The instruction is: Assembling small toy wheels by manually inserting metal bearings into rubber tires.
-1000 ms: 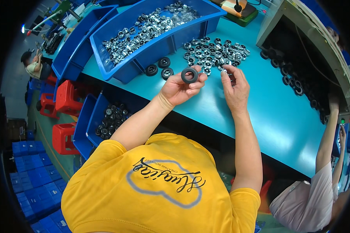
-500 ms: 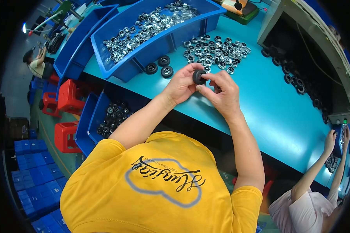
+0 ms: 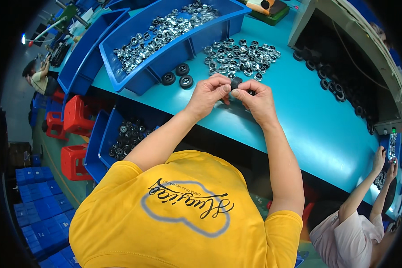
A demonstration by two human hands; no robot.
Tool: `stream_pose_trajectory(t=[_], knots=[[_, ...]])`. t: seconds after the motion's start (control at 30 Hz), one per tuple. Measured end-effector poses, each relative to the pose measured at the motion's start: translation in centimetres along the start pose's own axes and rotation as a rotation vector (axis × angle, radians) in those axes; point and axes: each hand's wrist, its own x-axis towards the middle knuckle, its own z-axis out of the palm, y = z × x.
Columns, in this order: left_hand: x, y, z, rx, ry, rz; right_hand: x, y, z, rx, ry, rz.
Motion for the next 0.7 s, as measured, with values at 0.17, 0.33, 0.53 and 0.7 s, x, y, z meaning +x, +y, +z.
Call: stream_pose_trajectory(t=[0.17, 0.33, 0.53, 0.7], knots=[[0.0, 0.0, -0.6, -0.135, -0.074, -0.056, 0.2, 0.1, 0.1, 0.102, -0.061, 0.062], [-0.1, -0.2, -1.2, -0.183, -0.093, -0.078, 0.4, 0.3, -0.1, 0.203, -0.133, 0.137], [0.0, -0.1, -1.2, -0.243, -0.093, -0.145, 0.6, 0.7, -0.5, 0.283, -0.182, 0.145], [0.0, -0.4, -1.2, -0.228, -0.039, -0.119, 0.3, 0.4, -0.1, 0.124, -0.097, 0.068]])
